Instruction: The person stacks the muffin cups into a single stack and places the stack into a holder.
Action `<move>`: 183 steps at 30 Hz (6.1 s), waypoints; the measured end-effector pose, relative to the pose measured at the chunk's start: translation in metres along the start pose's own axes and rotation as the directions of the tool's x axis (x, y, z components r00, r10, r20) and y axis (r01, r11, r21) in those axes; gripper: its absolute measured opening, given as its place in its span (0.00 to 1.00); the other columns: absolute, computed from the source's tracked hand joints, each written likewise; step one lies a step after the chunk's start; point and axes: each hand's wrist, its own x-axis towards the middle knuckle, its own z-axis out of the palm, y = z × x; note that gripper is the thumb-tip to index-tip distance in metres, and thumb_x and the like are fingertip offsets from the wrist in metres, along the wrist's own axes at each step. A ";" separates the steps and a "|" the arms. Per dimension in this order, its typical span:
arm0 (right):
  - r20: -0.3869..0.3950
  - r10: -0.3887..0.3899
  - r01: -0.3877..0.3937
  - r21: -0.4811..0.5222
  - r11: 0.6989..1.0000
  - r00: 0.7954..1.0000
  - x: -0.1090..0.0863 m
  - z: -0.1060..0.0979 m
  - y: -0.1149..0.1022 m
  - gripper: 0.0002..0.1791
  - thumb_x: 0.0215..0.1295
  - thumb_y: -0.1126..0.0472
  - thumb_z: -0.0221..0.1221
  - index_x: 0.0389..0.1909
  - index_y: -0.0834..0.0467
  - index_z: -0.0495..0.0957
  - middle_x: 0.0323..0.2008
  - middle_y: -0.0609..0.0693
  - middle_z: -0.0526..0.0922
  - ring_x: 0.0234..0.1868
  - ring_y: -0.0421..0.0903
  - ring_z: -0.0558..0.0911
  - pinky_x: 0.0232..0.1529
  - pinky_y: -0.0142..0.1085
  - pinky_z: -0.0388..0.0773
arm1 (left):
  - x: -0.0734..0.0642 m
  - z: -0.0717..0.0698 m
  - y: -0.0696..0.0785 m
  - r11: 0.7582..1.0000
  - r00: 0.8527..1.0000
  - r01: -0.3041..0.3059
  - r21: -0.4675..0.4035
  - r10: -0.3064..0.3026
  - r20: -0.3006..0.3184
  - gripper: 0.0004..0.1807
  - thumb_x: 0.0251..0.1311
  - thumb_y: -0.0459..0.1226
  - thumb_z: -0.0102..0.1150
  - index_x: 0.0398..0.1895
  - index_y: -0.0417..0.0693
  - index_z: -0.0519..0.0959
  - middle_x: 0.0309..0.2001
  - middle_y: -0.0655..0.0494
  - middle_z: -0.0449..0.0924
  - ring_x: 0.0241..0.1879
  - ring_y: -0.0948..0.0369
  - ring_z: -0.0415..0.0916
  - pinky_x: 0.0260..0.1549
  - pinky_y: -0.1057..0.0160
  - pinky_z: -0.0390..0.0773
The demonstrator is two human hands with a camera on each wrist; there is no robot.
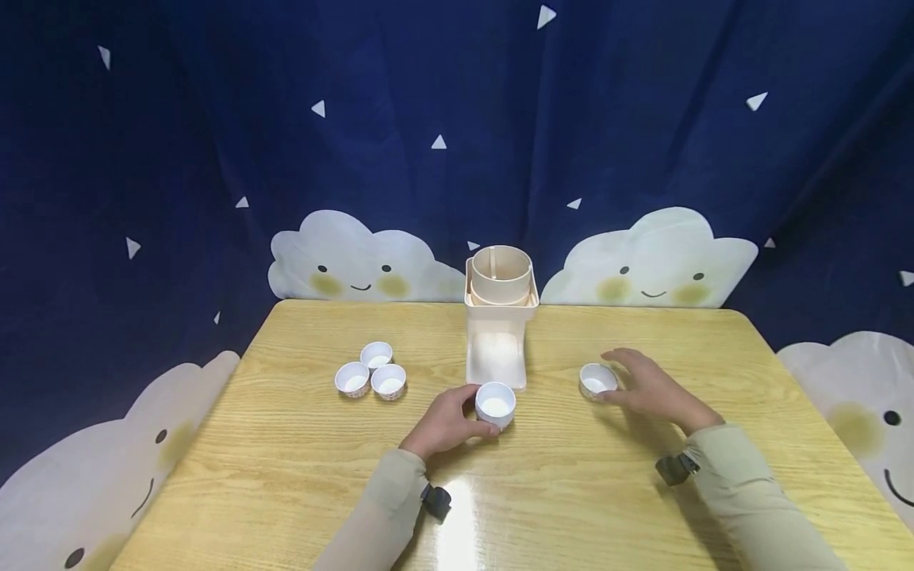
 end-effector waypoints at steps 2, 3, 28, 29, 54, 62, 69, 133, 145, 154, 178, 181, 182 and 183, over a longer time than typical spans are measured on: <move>-0.003 -0.006 0.006 -0.003 1.000 1.000 0.000 0.001 0.002 0.41 0.57 0.50 0.70 0.63 0.72 0.68 0.64 0.77 0.67 0.66 0.76 0.64 0.66 0.69 0.60 | 0.000 0.000 0.000 1.000 1.000 -0.003 -0.003 0.003 0.001 0.33 0.47 0.43 0.77 0.60 0.52 0.78 0.58 0.55 0.82 0.65 0.53 0.73 0.70 0.49 0.66; 0.000 -0.005 0.005 -0.004 1.000 1.000 0.000 0.002 0.003 0.41 0.57 0.50 0.69 0.63 0.72 0.68 0.64 0.77 0.68 0.66 0.76 0.64 0.66 0.69 0.60 | 0.000 0.000 0.000 1.000 1.000 -0.003 -0.003 0.003 0.000 0.33 0.47 0.43 0.77 0.60 0.52 0.78 0.58 0.55 0.82 0.65 0.53 0.73 0.70 0.49 0.66; 0.034 0.050 -0.049 -0.037 0.998 0.998 0.003 0.010 0.011 0.40 0.58 0.46 0.69 0.61 0.71 0.70 0.62 0.76 0.70 0.64 0.74 0.68 0.63 0.67 0.66 | -0.001 0.001 0.000 1.000 1.000 -0.002 -0.006 0.002 -0.010 0.33 0.47 0.44 0.77 0.60 0.52 0.79 0.57 0.55 0.82 0.65 0.53 0.73 0.70 0.48 0.66; 0.039 0.057 -0.056 -0.037 0.998 0.998 0.003 0.011 0.011 0.41 0.58 0.46 0.69 0.62 0.71 0.70 0.62 0.76 0.70 0.64 0.75 0.67 0.63 0.68 0.66 | -0.001 0.001 0.000 1.000 1.000 -0.001 -0.003 0.001 -0.012 0.33 0.46 0.44 0.77 0.60 0.52 0.79 0.57 0.55 0.82 0.64 0.53 0.73 0.70 0.49 0.66; 0.018 0.078 -0.077 -0.066 0.995 0.997 0.006 0.016 0.013 0.38 0.56 0.46 0.70 0.60 0.67 0.73 0.63 0.77 0.68 0.64 0.76 0.68 0.60 0.69 0.67 | -0.001 0.000 0.000 1.000 1.000 -0.004 -0.015 0.004 0.001 0.33 0.48 0.43 0.76 0.60 0.52 0.78 0.57 0.55 0.82 0.65 0.53 0.73 0.70 0.49 0.66; 0.018 0.086 -0.085 -0.073 0.994 0.996 0.006 0.016 0.015 0.37 0.57 0.47 0.69 0.60 0.68 0.73 0.63 0.78 0.67 0.64 0.76 0.67 0.61 0.69 0.67 | -0.001 0.001 0.000 1.000 1.000 0.001 -0.015 -0.001 -0.003 0.33 0.48 0.44 0.77 0.60 0.52 0.78 0.58 0.55 0.82 0.65 0.54 0.73 0.69 0.49 0.66; 0.003 0.056 -0.055 -0.080 0.995 0.998 0.006 0.012 0.016 0.37 0.58 0.47 0.69 0.60 0.69 0.73 0.62 0.77 0.70 0.63 0.74 0.69 0.60 0.68 0.68 | -0.002 0.000 0.001 1.000 1.000 0.006 -0.008 -0.006 -0.006 0.33 0.47 0.44 0.77 0.60 0.52 0.78 0.58 0.55 0.82 0.66 0.53 0.72 0.70 0.49 0.65; -0.067 -0.049 0.044 -0.074 0.996 0.997 -0.001 -0.001 -0.034 0.33 0.57 0.51 0.69 0.58 0.65 0.74 0.65 0.75 0.66 0.65 0.75 0.67 0.61 0.69 0.67 | -0.002 0.003 -0.001 1.000 1.000 0.015 0.017 -0.014 -0.014 0.34 0.47 0.44 0.77 0.60 0.50 0.78 0.58 0.53 0.82 0.64 0.51 0.74 0.68 0.47 0.68; -0.075 -0.085 0.079 -0.079 0.994 0.994 0.000 -0.003 -0.053 0.33 0.55 0.51 0.71 0.58 0.64 0.75 0.65 0.74 0.67 0.65 0.75 0.68 0.60 0.69 0.68 | -0.002 0.002 -0.001 1.000 1.000 0.013 0.016 -0.012 -0.014 0.34 0.47 0.44 0.77 0.61 0.50 0.78 0.59 0.53 0.81 0.66 0.51 0.72 0.69 0.47 0.66; -0.073 -0.138 0.132 -0.077 0.988 0.988 -0.002 -0.001 -0.066 0.33 0.55 0.51 0.71 0.58 0.64 0.75 0.65 0.73 0.69 0.65 0.73 0.69 0.61 0.67 0.68 | -0.003 0.003 -0.002 1.000 1.000 0.008 0.010 -0.008 -0.019 0.35 0.48 0.44 0.77 0.62 0.51 0.77 0.59 0.54 0.81 0.66 0.52 0.72 0.70 0.48 0.67; -0.088 -0.239 0.236 -0.047 0.971 0.967 0.007 0.010 -0.106 0.30 0.54 0.54 0.70 0.58 0.61 0.76 0.66 0.69 0.71 0.66 0.68 0.71 0.64 0.63 0.69 | -0.002 0.002 -0.001 1.000 1.000 0.001 0.008 -0.001 -0.016 0.35 0.48 0.45 0.77 0.61 0.51 0.77 0.59 0.54 0.81 0.66 0.52 0.73 0.69 0.48 0.67; -0.084 -0.251 0.247 -0.051 0.968 0.964 0.009 0.011 -0.113 0.31 0.55 0.54 0.70 0.59 0.61 0.76 0.66 0.68 0.71 0.66 0.68 0.71 0.63 0.64 0.70 | -0.002 0.002 0.000 1.000 1.000 0.005 -0.002 -0.005 -0.014 0.35 0.48 0.45 0.77 0.62 0.51 0.77 0.60 0.53 0.81 0.66 0.52 0.72 0.70 0.48 0.66; -0.081 -0.252 0.249 -0.053 0.967 0.964 0.010 0.011 -0.116 0.31 0.55 0.54 0.70 0.59 0.61 0.75 0.66 0.68 0.71 0.66 0.68 0.71 0.63 0.64 0.70 | -0.002 0.002 0.000 1.000 1.000 0.005 -0.002 -0.005 -0.013 0.35 0.48 0.45 0.77 0.62 0.51 0.77 0.60 0.54 0.81 0.66 0.52 0.72 0.70 0.48 0.66; -0.077 -0.257 0.253 -0.052 0.966 0.963 0.011 0.012 -0.118 0.31 0.56 0.54 0.70 0.59 0.62 0.75 0.66 0.68 0.71 0.66 0.68 0.72 0.63 0.64 0.70 | -0.002 0.002 -0.001 1.000 1.000 0.005 -0.001 -0.005 -0.010 0.34 0.48 0.45 0.76 0.61 0.51 0.77 0.60 0.54 0.81 0.66 0.52 0.72 0.70 0.47 0.66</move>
